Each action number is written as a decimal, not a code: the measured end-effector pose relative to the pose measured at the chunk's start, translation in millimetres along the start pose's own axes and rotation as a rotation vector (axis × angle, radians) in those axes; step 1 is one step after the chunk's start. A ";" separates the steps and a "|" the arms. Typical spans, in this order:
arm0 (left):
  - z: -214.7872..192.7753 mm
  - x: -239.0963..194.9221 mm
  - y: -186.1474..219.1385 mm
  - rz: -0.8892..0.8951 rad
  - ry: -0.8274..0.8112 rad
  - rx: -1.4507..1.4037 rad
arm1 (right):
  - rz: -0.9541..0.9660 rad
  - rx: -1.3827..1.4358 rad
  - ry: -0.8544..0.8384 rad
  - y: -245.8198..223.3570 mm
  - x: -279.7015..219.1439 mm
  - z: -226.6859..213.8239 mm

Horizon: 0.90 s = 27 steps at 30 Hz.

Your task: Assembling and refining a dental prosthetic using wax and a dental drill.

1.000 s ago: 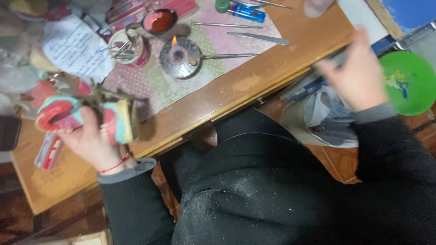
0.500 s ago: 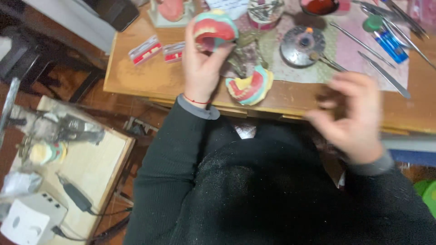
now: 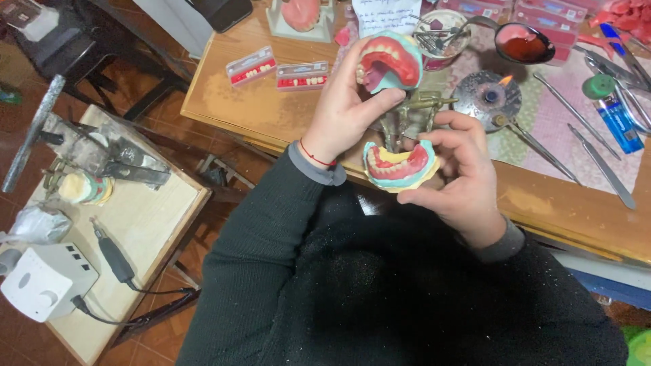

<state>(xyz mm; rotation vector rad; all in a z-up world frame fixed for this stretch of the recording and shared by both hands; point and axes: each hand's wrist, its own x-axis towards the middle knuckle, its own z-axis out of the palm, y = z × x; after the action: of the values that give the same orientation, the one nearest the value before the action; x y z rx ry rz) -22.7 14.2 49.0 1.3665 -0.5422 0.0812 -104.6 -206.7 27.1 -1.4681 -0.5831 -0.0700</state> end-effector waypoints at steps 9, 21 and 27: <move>5.2 20.5 -5.0 -0.143 -0.119 0.084 | 0.094 -0.289 0.020 -13.0 -1.9 -12.0; 4.8 41.5 7.7 -0.041 -0.197 0.614 | 0.021 -1.310 0.166 -18.7 -51.6 -131.6; 1.1 37.4 -9.0 -0.093 -0.189 0.478 | 0.008 -1.378 0.156 -18.7 -53.6 -128.2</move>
<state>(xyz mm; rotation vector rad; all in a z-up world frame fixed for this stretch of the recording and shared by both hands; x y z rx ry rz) 13.0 1.6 56.4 1.8769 -0.6418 0.0050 -116.1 -346.3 23.2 -2.7525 -0.3712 -0.6796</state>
